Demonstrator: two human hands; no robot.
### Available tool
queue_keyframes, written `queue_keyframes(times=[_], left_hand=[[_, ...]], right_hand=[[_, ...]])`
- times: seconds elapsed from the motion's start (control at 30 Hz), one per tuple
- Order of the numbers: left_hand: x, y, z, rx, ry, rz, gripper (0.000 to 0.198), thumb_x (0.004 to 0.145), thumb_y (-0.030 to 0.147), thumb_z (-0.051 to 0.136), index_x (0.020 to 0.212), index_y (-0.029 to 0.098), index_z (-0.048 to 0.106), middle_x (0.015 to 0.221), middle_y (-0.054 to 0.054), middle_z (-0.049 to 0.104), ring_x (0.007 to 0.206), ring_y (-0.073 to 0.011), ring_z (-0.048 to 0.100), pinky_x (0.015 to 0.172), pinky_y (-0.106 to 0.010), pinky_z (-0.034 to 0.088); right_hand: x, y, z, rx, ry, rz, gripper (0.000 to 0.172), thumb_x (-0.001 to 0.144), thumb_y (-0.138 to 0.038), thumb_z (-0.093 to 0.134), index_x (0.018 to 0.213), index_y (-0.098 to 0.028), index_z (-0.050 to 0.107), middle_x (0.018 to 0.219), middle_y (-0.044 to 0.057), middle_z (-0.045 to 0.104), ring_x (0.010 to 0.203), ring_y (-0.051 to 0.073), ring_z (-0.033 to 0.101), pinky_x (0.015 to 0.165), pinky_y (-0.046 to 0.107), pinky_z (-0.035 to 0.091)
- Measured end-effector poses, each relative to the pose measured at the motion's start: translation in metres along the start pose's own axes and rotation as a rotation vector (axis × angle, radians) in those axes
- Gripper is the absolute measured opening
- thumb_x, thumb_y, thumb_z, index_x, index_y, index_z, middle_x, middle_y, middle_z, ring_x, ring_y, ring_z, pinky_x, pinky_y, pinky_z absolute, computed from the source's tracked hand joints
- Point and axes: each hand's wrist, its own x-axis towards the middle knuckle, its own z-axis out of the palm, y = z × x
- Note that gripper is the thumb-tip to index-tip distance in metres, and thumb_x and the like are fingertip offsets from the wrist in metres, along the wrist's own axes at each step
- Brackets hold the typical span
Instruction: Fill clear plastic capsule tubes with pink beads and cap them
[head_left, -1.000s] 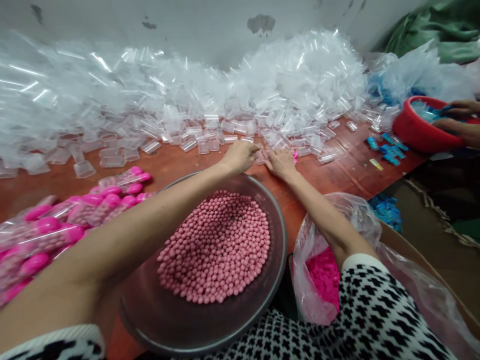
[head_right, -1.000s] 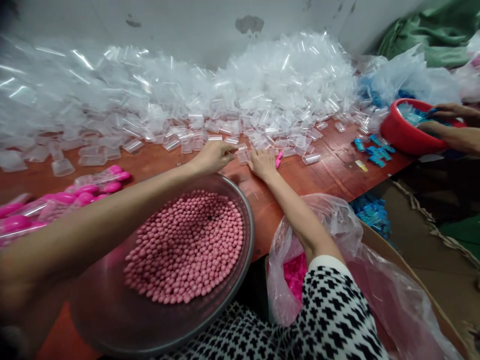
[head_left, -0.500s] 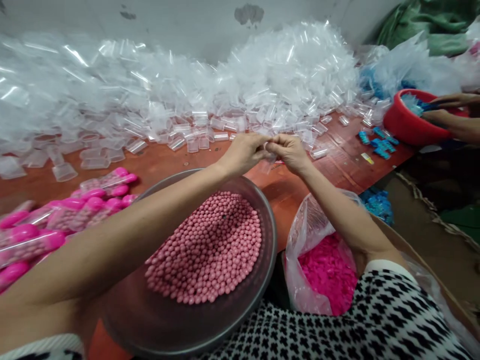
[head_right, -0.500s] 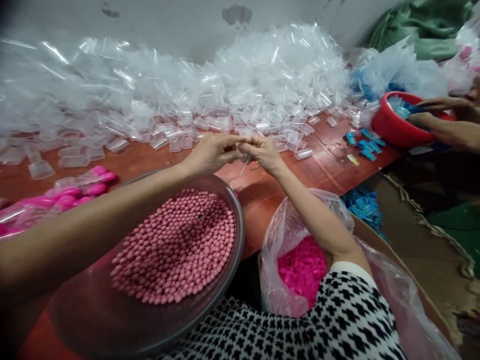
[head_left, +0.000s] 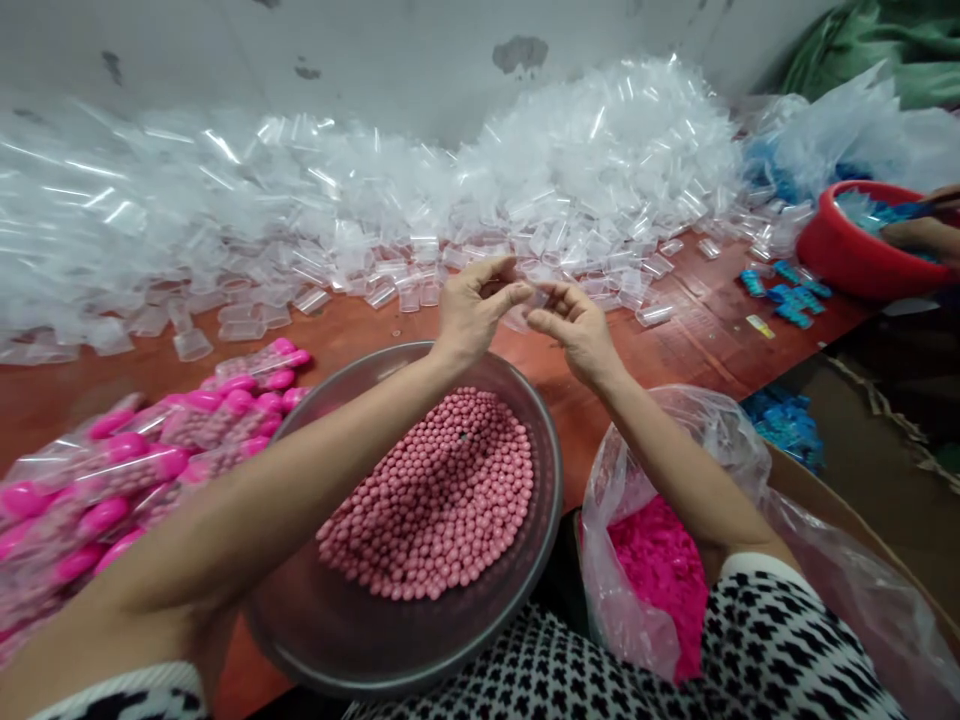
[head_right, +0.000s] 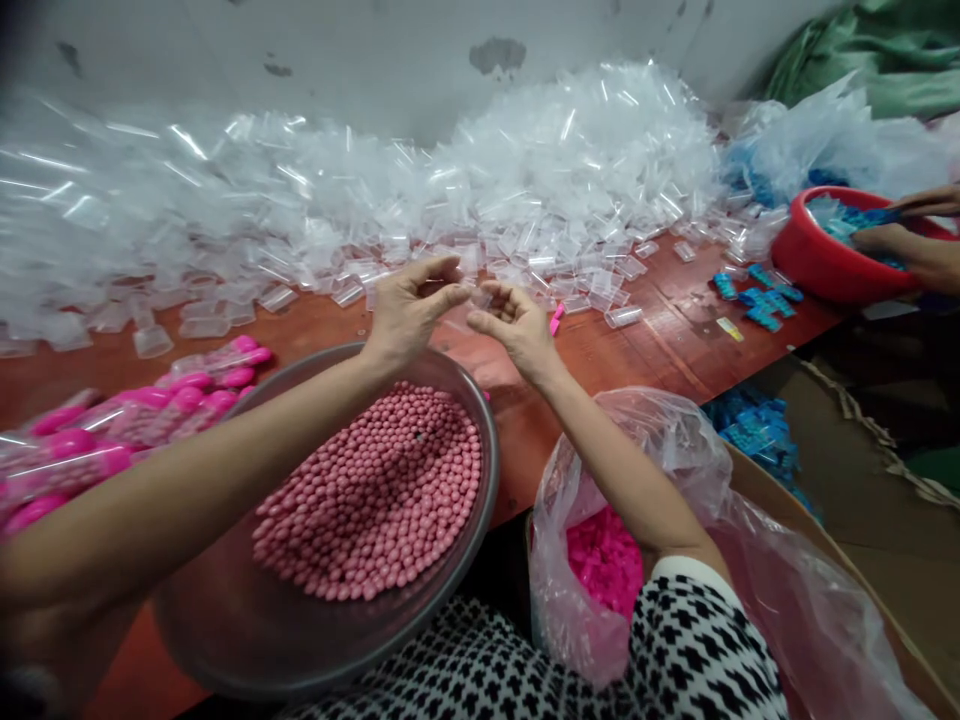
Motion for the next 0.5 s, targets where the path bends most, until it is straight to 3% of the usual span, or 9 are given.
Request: queue_keyframes(times=[0.13, 0.23, 0.33, 0.4, 0.5], left_hand=[[-0.017, 0.005, -0.011, -0.048, -0.140, 0.052, 0.041, 0.080, 0.035, 0.076, 0.116, 0.016, 0.071, 0.119, -0.010, 0.072, 0.108, -0.0215, 0.069, 0.098, -0.034, 0.054], [-0.026, 0.012, -0.015, -0.009, -0.228, 0.094, 0.040, 0.082, 0.042, 0.073, 0.111, 0.015, 0.073, 0.115, -0.010, 0.074, 0.107, -0.0225, 0.068, 0.097, -0.033, 0.052], [-0.029, 0.023, -0.018, 0.110, -0.270, 0.150, 0.035, 0.086, 0.043, 0.067, 0.106, 0.016, 0.075, 0.105, -0.008, 0.076, 0.098, -0.0214, 0.069, 0.090, -0.030, 0.052], [-0.030, 0.030, -0.027, 0.221, -0.288, 0.175, 0.032, 0.087, 0.042, 0.063, 0.103, 0.017, 0.075, 0.100, -0.007, 0.077, 0.090, -0.0203, 0.069, 0.084, -0.029, 0.051], [-0.034, 0.033, -0.057, 0.430, -0.334, 0.150, 0.032, 0.088, 0.044, 0.060, 0.101, 0.019, 0.074, 0.090, -0.006, 0.076, 0.077, -0.0195, 0.067, 0.072, -0.028, 0.048]], right_hand=[[-0.014, -0.011, -0.001, -0.064, -0.042, -0.057, 0.049, 0.069, -0.058, 0.080, 0.099, -0.024, 0.061, 0.092, 0.001, 0.069, 0.086, 0.017, 0.067, 0.077, 0.032, 0.058], [-0.022, -0.016, 0.003, -0.098, -0.037, -0.142, 0.043, 0.072, -0.053, 0.080, 0.099, -0.025, 0.061, 0.101, 0.001, 0.069, 0.093, 0.017, 0.067, 0.087, 0.034, 0.056], [-0.026, -0.019, 0.003, -0.128, -0.055, -0.182, 0.040, 0.072, -0.050, 0.080, 0.099, -0.025, 0.062, 0.100, 0.001, 0.070, 0.091, 0.017, 0.067, 0.086, 0.034, 0.056], [-0.024, -0.020, -0.008, -0.166, -0.125, -0.187, 0.043, 0.072, -0.046, 0.080, 0.103, -0.024, 0.062, 0.101, 0.002, 0.071, 0.089, 0.018, 0.067, 0.084, 0.034, 0.057], [-0.013, -0.017, -0.049, -0.409, -0.147, -0.195, 0.037, 0.081, -0.040, 0.071, 0.113, -0.021, 0.063, 0.109, 0.006, 0.072, 0.094, 0.020, 0.068, 0.087, 0.037, 0.055]])
